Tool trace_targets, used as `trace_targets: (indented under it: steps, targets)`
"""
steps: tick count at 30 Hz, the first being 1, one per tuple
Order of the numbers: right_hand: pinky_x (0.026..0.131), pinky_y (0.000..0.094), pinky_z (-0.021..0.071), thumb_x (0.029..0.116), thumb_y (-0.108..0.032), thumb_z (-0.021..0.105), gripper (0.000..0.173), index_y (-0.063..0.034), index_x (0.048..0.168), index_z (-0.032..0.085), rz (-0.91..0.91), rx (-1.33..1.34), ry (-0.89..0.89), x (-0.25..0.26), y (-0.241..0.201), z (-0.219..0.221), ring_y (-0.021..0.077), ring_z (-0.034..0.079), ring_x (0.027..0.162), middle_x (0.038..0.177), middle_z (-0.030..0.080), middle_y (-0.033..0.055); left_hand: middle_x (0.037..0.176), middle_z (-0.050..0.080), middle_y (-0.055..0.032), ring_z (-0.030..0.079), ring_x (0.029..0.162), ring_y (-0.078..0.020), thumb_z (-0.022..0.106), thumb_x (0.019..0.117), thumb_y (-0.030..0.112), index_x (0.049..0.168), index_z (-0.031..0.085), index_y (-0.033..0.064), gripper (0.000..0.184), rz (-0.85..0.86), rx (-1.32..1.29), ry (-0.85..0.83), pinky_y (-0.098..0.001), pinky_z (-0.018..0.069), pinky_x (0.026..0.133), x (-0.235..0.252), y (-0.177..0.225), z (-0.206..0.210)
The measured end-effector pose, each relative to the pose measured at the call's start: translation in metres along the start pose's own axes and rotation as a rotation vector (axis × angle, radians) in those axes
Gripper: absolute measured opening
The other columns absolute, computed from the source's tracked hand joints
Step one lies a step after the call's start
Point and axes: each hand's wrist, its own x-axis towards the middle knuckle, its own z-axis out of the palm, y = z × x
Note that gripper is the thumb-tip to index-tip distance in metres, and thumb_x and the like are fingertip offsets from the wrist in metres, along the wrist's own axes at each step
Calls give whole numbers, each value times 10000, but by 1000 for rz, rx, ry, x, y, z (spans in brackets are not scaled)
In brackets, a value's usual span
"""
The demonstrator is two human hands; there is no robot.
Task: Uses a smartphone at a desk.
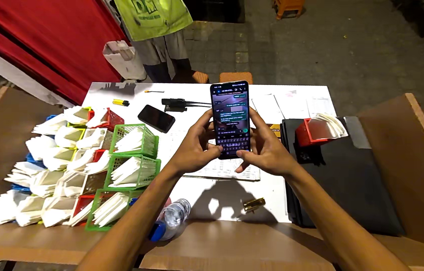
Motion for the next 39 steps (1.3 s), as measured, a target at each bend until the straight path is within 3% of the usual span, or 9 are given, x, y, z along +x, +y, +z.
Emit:
trace_targets:
  steps: [3,10,13,22,27,29,31,33,39]
  targets:
    - [544,446,653,857,147,560,973,-331,1607,166,-9,-1,1,0,2,-3,330,741,951,1361,593,144,1388,587,-110,699,1074,-252,618,770,-119,1574,298,187,917,-4,15,-21,-370,648,728,1,-2,-1]
    - [501,461,634,1071,-75,368,589,-328,1590,252,15,65,51,1,1,-4,319,751,919,1302,637,151,1411,565,-121,692,1098,-283,632,774,-138,1590,261,194,956,-20,-1,-43,-406,652,753,1,-5,-2]
    - [458,468,618,1105,-148,332,492,-316,1566,298,18,70,106,2,2,-3,336,757,872,1258,654,172,1424,557,-116,682,1123,-293,636,777,-135,1592,251,204,963,-26,3,-62,-412,652,761,2,-5,-1]
    - [501,433,632,855,101,448,852,-289,1582,235,3,39,25,0,2,-5,304,750,890,1292,643,151,1412,561,-124,685,1112,-291,639,783,-124,1593,253,211,958,-18,-3,-66,-416,651,769,1,-8,-3]
    - [420,431,602,1120,-221,320,392,-264,1503,392,16,52,160,2,6,0,303,761,806,1165,691,167,1376,591,-112,693,1080,-252,649,800,-77,1566,304,195,884,-18,21,-68,-374,638,782,1,-7,-2]
    - [388,401,586,1119,-222,388,342,-224,1456,445,24,21,217,3,5,3,281,758,735,1091,710,166,1395,581,-111,687,1109,-260,644,808,-72,1576,289,195,886,-27,15,-81,-384,639,811,1,-6,-2]
    - [397,393,594,1041,-128,589,447,-218,1451,437,41,16,220,3,3,6,294,759,738,1098,716,166,1397,580,-113,682,1117,-259,636,810,-67,1578,283,187,882,-29,18,-80,-382,633,820,1,-8,-3]
    - [413,397,604,998,-89,651,527,-225,1454,426,49,33,205,2,3,7,299,762,774,1128,711,161,1398,580,-110,680,1119,-251,634,809,-67,1584,275,187,890,-30,24,-79,-375,631,817,2,-9,-4]
    - [390,400,585,1125,-272,338,336,-211,1425,476,29,41,215,2,5,4,278,753,731,1084,705,168,1389,586,-114,680,1122,-259,647,809,-62,1583,279,190,893,-22,20,-85,-376,634,814,2,-7,-3]
